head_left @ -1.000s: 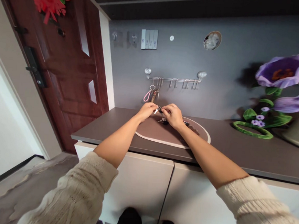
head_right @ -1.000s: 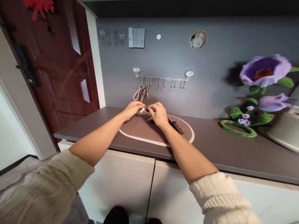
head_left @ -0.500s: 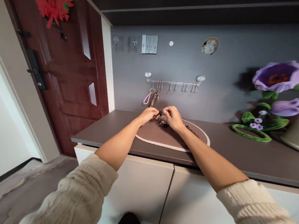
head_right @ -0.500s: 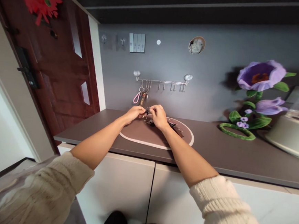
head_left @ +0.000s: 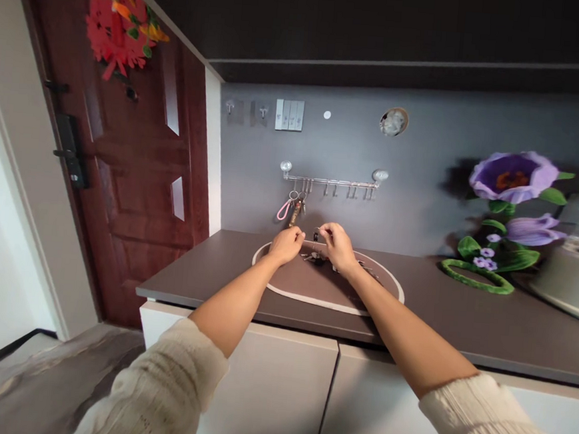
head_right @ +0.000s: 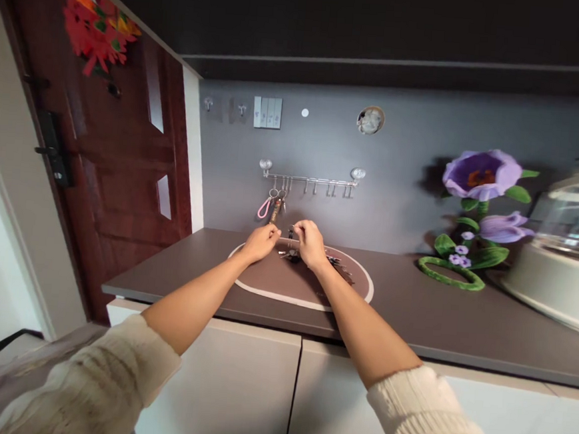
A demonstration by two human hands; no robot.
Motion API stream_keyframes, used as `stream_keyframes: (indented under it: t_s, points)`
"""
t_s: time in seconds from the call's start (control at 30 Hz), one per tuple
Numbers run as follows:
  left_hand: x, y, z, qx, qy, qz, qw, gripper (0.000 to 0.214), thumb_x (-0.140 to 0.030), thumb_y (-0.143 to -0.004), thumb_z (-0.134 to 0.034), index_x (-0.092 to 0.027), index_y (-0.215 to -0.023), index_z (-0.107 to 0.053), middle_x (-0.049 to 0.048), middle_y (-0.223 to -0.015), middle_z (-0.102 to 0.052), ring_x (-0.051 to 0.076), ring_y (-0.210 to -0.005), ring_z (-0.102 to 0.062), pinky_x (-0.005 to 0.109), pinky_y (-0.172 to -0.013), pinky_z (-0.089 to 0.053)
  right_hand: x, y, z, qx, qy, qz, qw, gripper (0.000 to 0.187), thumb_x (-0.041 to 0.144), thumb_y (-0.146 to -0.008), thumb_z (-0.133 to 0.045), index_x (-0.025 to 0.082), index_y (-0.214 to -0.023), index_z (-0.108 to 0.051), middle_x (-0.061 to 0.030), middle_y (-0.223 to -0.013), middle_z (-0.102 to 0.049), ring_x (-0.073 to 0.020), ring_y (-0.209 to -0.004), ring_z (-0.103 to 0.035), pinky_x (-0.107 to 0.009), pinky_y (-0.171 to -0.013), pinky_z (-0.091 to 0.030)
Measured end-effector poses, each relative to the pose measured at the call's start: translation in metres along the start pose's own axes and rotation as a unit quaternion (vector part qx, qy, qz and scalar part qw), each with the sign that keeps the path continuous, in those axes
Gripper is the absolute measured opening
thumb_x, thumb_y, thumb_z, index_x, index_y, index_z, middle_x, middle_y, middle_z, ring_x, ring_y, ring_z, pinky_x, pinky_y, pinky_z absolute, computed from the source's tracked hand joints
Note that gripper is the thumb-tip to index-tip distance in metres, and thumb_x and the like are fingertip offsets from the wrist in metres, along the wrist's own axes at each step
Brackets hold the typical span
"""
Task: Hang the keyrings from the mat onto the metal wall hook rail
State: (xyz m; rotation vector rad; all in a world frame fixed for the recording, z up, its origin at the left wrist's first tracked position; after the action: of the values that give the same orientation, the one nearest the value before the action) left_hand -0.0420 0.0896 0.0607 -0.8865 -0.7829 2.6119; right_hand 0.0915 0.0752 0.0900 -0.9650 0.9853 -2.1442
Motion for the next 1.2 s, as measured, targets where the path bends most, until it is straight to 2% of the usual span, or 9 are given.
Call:
stream_keyframes:
  t_s: [0.13, 0.3, 0.47, 0.73, 0.93, 1.2]
  points:
    - [-0.004, 0.003, 0.004, -0.014, -0.072, 0.011, 0.997, 0.032, -0.032, -0.088, -0.027, -0.017, -0.089, -0.055, 0.0085, -0.089, -0.063, 0.017, -0.082, -0.057, 0.026, -0.07, -0.037, -0.005, -0.002, 0.008, -0.038, -0.008, -0.019, 0.999, 0.016, 0.028, -0.081, -0.038, 0.018, -0.077, -0.05, -0.0066, -0.081, -0.057, -0.0172, -0.079, -0.05, -0.031, -0.074, -0.038]
    - [-0.002, 0.003, 0.007, -0.024, -0.089, 0.031, 0.995, 0.032, -0.03, -0.089, -0.025, -0.018, -0.092, -0.054, 0.0093, -0.09, -0.064, 0.018, -0.084, -0.059, 0.026, -0.068, -0.037, -0.008, -0.014, 0.011, -0.051, -0.04, -0.072, 0.995, 0.017, 0.03, -0.079, -0.039, 0.017, -0.076, -0.05, -0.0049, -0.075, -0.058, -0.0157, -0.072, -0.051, -0.03, -0.071, -0.04]
    - [0.0, 0.002, 0.008, -0.039, -0.077, 0.038, 0.996, 0.034, -0.032, -0.089, -0.023, -0.019, -0.095, -0.053, 0.008, -0.089, -0.065, 0.018, -0.081, -0.06, 0.026, -0.066, -0.037, -0.01, -0.048, 0.005, -0.059, -0.097, -0.104, 0.988, 0.014, 0.027, -0.076, -0.042, 0.016, -0.075, -0.051, -0.0029, -0.071, -0.058, -0.0134, -0.067, -0.052, -0.028, -0.068, -0.042]
    - [0.002, 0.003, 0.018, -0.085, -0.065, 0.075, 0.991, 0.036, -0.031, -0.089, -0.022, -0.019, -0.093, -0.055, 0.0087, -0.083, -0.065, 0.018, -0.078, -0.06, 0.026, -0.064, -0.037, -0.022, -0.097, -0.015, -0.093, -0.176, -0.205, 0.958, 0.01, 0.019, -0.074, -0.044, 0.015, -0.073, -0.054, -0.0037, -0.073, -0.062, -0.0114, -0.066, -0.058, -0.025, -0.067, -0.047]
    - [0.004, 0.005, 0.022, -0.102, -0.059, 0.094, 0.989, 0.035, -0.031, -0.088, -0.022, -0.019, -0.09, -0.055, 0.0084, -0.082, -0.066, 0.02, -0.077, -0.061, 0.027, -0.061, -0.036, -0.04, -0.111, -0.023, -0.126, -0.152, -0.269, 0.943, 0.012, 0.012, -0.071, -0.046, 0.014, -0.065, -0.056, -0.0039, -0.069, -0.063, -0.0111, -0.062, -0.06, -0.024, -0.067, -0.048]
    - [0.007, 0.005, 0.026, -0.113, -0.054, 0.119, 0.985, 0.034, -0.031, -0.088, -0.023, -0.019, -0.088, -0.055, 0.0082, -0.083, -0.066, 0.019, -0.079, -0.061, 0.027, -0.063, -0.037, -0.057, -0.113, -0.037, -0.145, -0.179, -0.313, 0.921, 0.013, 0.009, -0.071, -0.05, 0.013, -0.061, -0.057, -0.0041, -0.061, -0.062, -0.0097, -0.053, -0.059, -0.018, -0.052, -0.048]
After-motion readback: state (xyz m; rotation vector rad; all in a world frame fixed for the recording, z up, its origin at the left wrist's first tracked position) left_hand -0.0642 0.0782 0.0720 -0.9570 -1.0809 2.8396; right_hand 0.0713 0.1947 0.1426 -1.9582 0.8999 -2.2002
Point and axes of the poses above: each hand's wrist, its own y-axis away from the middle knuckle, its own z-axis out of the back of the hand, x = y × z, the point moved 9 cm from there along -y, towards the middle knuckle
